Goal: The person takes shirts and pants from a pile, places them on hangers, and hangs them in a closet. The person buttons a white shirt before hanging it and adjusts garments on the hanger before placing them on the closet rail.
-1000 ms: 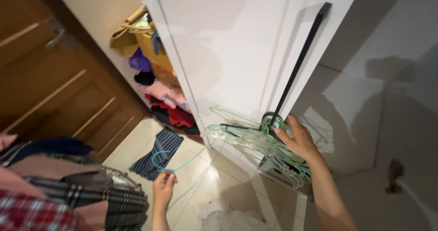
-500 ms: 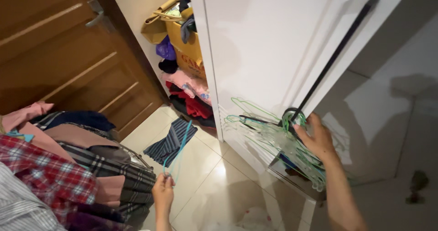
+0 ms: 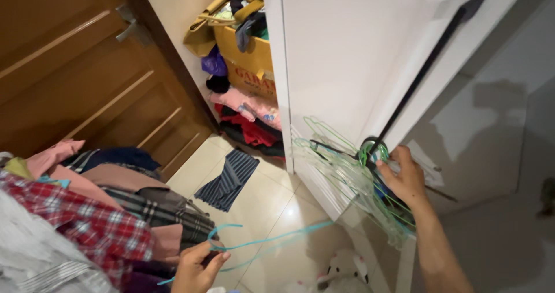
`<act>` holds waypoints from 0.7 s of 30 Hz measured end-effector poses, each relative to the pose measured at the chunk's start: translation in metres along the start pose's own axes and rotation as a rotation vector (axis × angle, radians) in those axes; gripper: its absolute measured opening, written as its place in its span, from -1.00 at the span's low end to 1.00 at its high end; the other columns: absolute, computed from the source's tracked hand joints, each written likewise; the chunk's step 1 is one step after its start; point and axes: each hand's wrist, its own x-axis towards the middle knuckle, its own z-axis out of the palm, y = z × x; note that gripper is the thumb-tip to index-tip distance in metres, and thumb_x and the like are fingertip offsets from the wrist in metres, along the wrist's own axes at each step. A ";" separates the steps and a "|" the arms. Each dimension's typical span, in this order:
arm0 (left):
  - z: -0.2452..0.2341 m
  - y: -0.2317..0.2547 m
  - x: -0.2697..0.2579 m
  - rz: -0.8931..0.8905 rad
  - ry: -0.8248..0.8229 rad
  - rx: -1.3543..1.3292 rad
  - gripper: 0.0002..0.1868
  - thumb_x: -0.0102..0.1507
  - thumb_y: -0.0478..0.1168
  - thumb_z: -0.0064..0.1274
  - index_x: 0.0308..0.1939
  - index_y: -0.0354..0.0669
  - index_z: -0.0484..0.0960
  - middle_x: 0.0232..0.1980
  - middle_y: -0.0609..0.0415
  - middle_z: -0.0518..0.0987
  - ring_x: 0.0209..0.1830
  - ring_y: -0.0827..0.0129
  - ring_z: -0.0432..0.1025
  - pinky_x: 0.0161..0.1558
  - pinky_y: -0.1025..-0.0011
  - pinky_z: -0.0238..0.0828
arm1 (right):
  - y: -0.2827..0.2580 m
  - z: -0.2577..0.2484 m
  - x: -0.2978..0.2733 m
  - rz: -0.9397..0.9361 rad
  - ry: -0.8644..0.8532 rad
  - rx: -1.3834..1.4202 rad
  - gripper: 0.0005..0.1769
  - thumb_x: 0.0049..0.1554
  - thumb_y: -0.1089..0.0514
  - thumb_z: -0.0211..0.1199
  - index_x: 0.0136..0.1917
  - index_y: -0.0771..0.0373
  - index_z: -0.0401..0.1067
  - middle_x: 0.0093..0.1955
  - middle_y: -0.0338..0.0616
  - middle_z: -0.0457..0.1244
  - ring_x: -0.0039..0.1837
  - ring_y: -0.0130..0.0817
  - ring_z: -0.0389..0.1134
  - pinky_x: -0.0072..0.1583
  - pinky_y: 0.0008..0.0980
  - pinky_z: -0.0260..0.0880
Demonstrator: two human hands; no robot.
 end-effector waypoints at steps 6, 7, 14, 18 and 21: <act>-0.027 0.033 -0.027 0.000 0.085 -0.013 -0.88 0.14 -0.34 0.24 -0.44 -0.29 0.63 -0.62 0.08 0.60 -0.64 0.52 0.47 -0.53 0.48 0.37 | -0.052 0.026 -0.045 -0.082 -0.017 0.037 -0.45 0.09 0.01 0.37 0.24 0.26 0.30 0.12 0.03 0.40 0.19 -0.07 0.45 0.16 -0.17 0.40; -0.029 0.039 -0.030 0.023 0.091 -0.013 -0.90 0.14 -0.34 0.23 -0.42 -0.30 0.63 -0.59 0.07 0.61 -0.62 0.51 0.50 -0.52 0.48 0.38 | -0.062 0.028 -0.053 -0.107 -0.028 0.086 -0.46 0.09 0.04 0.37 0.25 0.26 0.29 0.13 0.03 0.40 0.20 -0.08 0.45 0.17 -0.17 0.40; -0.026 0.070 -0.058 -0.018 0.113 -0.022 -0.93 0.16 -0.36 0.18 -0.38 -0.32 0.64 -0.55 0.01 0.64 -0.62 0.38 0.51 -0.51 0.45 0.37 | -0.107 0.055 -0.080 -0.146 -0.180 0.248 -0.51 0.07 0.11 0.35 0.24 0.28 0.34 0.11 0.00 0.42 0.20 -0.18 0.47 0.20 -0.23 0.43; -0.019 0.081 -0.074 -0.109 0.181 -0.002 -0.92 0.18 -0.36 0.16 -0.39 -0.32 0.61 -0.54 0.01 0.67 -0.60 0.37 0.56 -0.50 0.44 0.39 | -0.131 0.073 -0.083 -0.385 -0.283 0.348 -0.48 0.09 0.23 0.27 0.32 0.29 0.32 0.15 0.02 0.40 0.19 -0.17 0.45 0.22 -0.24 0.40; -0.018 0.089 -0.087 -0.081 0.309 0.039 -0.95 0.17 -0.37 0.13 -0.37 -0.31 0.62 -0.54 0.01 0.66 -0.57 0.40 0.61 -0.48 0.46 0.46 | -0.153 0.078 -0.079 -0.431 -0.453 0.466 -0.37 0.10 0.34 0.13 0.45 0.27 0.23 0.26 0.01 0.36 0.21 -0.19 0.43 0.21 -0.22 0.37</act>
